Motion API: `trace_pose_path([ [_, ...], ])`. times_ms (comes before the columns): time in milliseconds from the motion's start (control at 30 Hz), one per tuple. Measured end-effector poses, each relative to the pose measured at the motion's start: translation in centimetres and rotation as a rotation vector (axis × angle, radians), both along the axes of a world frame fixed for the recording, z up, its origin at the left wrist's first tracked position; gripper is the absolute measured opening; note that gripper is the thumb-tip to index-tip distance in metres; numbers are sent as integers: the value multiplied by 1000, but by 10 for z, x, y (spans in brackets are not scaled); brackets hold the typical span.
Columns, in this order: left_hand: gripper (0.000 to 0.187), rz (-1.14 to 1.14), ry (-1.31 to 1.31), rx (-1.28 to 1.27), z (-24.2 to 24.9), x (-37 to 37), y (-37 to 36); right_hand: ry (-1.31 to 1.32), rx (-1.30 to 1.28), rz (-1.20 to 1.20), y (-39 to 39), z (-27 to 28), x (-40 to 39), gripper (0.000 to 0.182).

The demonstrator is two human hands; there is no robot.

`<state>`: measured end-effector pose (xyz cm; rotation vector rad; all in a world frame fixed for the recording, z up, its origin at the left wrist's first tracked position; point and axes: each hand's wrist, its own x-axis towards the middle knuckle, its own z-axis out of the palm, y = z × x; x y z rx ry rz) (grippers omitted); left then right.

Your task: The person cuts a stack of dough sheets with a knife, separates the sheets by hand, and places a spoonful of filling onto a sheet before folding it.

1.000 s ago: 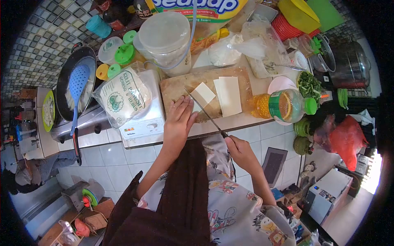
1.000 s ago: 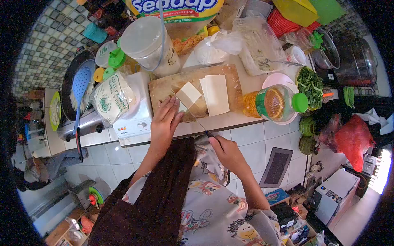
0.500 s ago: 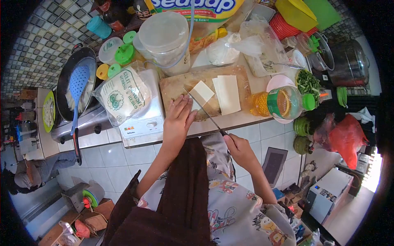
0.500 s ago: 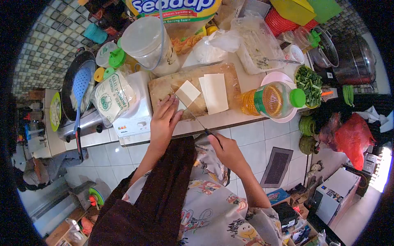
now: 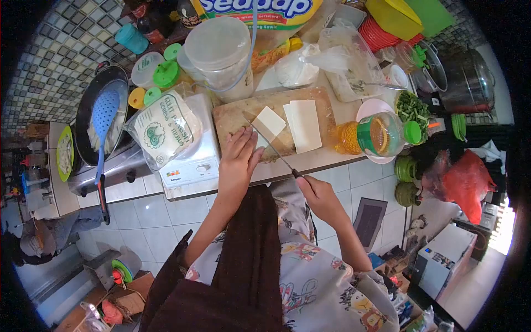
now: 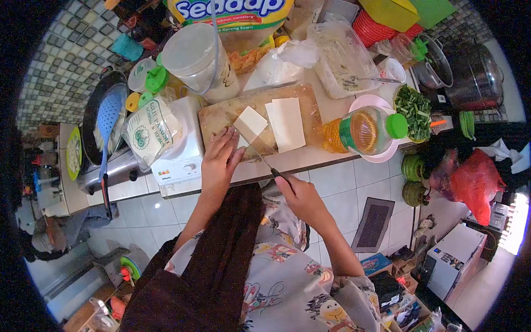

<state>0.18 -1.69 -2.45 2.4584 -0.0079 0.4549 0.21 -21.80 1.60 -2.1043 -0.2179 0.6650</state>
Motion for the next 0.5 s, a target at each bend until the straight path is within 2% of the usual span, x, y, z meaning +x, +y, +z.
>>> trace_pose_path([
  [200, 35, 2, -12, -28, -2, -1, 1, 121, -141, 70, -20, 10, -7, 35],
  [500, 34, -5, -14, -35, -2, -1, 0, -49, 0, 13, 7, -2, 4, 37],
])
